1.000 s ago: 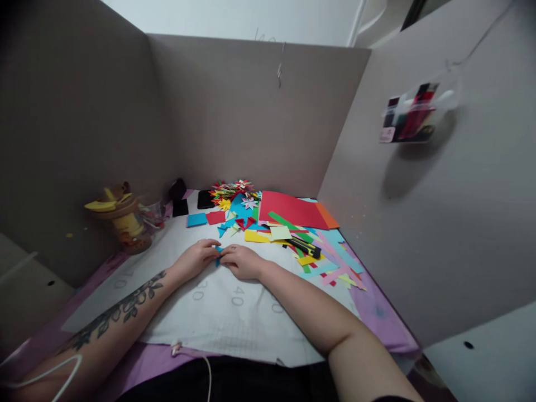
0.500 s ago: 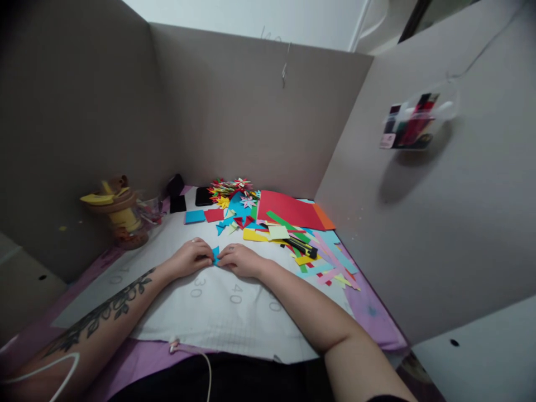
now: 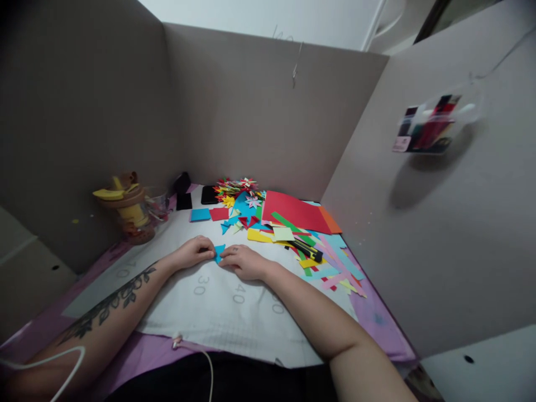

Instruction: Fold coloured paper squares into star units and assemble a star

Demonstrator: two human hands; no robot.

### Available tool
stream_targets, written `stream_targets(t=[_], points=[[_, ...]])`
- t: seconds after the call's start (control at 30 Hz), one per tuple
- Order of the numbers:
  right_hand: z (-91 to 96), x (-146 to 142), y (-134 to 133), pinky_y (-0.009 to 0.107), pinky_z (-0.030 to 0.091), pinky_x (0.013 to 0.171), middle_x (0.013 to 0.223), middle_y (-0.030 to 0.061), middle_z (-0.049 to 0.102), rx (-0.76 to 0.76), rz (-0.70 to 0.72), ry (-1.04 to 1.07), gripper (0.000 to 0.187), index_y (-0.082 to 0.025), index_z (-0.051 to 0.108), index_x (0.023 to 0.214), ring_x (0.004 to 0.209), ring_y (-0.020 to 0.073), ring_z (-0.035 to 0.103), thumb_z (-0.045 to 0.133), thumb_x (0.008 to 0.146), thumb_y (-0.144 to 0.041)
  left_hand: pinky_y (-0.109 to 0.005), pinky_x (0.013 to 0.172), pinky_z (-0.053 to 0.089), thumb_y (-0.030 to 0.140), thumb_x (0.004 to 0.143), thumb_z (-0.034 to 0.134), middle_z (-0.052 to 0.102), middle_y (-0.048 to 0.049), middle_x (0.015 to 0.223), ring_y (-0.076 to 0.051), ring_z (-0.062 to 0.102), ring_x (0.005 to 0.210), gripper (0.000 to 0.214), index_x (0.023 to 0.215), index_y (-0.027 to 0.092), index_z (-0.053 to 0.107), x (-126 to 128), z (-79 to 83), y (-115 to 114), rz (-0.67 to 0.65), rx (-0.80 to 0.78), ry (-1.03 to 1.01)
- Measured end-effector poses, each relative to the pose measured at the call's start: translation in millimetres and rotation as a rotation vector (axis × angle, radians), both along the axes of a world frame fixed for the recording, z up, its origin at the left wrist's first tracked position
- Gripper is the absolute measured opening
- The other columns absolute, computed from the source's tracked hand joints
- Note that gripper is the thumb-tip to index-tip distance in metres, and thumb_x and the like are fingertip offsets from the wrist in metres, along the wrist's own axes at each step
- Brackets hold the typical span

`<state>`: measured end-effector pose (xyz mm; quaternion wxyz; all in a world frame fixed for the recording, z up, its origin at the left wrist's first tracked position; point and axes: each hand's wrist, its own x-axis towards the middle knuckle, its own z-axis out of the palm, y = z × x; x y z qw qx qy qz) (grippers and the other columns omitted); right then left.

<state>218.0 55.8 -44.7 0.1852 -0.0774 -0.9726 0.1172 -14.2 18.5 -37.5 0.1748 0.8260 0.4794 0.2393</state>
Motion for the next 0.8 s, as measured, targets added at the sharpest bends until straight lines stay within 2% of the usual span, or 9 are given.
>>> stream_targets(t=[0.23,0.5,0.7,0.8], points=[[-1.0,-0.5,2.7,0.037,0.039,0.094,0.114,0.0078,0.059,0.011,0.016,0.003,0.026,-0.023,0.063,0.104,0.11,0.0185,0.051,0.051,0.083,-0.012,-0.026,0.076,0.039,0.038,0.083,0.047,0.065,-0.0029,0.079,-0.016,0.054,0.078,0.026,0.077,0.019,0.065,7.1,-1.6,5.5,0.058,0.062,0.123],[-2.1,-0.4,3.4,0.037,0.039,0.095,0.115,0.0075,0.059,-0.038,0.022,0.003,0.03,-0.022,0.064,0.101,0.109,0.0188,0.052,0.051,0.078,-0.006,-0.028,0.077,0.037,0.035,0.081,0.048,0.063,-0.0023,0.08,-0.017,0.053,0.078,0.021,0.077,0.022,0.064,14.7,-5.5,9.3,0.132,0.057,0.226],[-1.4,-0.9,2.8,0.036,0.041,0.094,0.112,0.0077,0.061,-0.105,0.035,0.05,0.045,-0.02,0.056,0.117,0.107,0.0176,0.053,0.048,0.077,-0.003,-0.028,0.074,0.037,0.036,0.082,0.046,0.063,-0.0031,0.083,-0.019,0.053,0.082,0.022,0.077,0.022,0.063,17.1,-3.2,5.8,0.159,0.072,0.249],[-4.6,-1.0,4.7,0.037,0.04,0.094,0.115,0.0081,0.06,-0.073,0.04,0.057,0.039,-0.022,0.06,0.114,0.107,0.018,0.053,0.048,0.08,-0.007,-0.028,0.074,0.038,0.037,0.082,0.045,0.063,-0.0031,0.084,-0.019,0.053,0.084,0.023,0.078,0.022,0.063,17.1,-3.0,5.2,0.156,0.071,0.247]])
